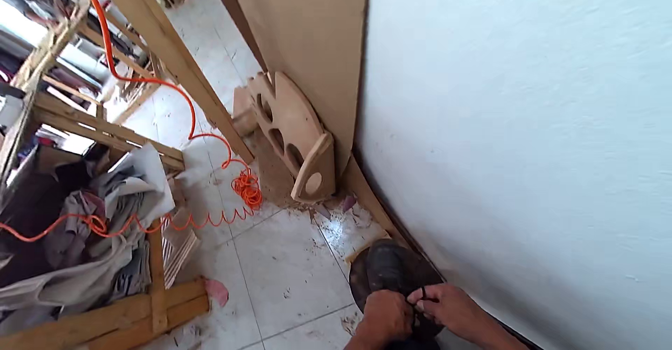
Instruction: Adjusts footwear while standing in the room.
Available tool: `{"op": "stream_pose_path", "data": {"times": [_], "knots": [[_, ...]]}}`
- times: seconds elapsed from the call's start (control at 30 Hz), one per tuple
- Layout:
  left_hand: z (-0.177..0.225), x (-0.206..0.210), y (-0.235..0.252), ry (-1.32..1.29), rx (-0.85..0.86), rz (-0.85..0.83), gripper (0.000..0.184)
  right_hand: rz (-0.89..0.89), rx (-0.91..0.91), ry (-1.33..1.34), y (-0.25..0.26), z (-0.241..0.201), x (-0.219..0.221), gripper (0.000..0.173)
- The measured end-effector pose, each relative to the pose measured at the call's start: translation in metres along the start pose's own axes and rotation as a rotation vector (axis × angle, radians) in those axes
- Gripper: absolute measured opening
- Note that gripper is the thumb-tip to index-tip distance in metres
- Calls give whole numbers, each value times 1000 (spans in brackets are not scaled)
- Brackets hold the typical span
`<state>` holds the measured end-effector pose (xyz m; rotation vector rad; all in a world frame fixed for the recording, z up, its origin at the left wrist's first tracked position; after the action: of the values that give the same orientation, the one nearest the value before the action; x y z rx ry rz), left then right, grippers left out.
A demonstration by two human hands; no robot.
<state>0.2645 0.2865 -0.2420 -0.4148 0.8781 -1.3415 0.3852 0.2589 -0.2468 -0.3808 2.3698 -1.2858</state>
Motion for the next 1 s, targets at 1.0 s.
{"op": "stream_pose_path", "data": {"times": [1.0], "knots": [[-20,0,-23,-49,204,144,25,319,261,616,-33,58,59,33]]}}
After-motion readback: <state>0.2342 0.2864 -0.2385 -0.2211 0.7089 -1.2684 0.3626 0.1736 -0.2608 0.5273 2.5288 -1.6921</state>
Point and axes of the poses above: each hand's wrist, its own y-axis towards the middle knuckle, its own x-axis out of the palm, z = x × y, the point moved 8 cm from there along y, towards the middle knuckle, and after that the axes turned 6 degrees about -y, right-handed, at the moved point
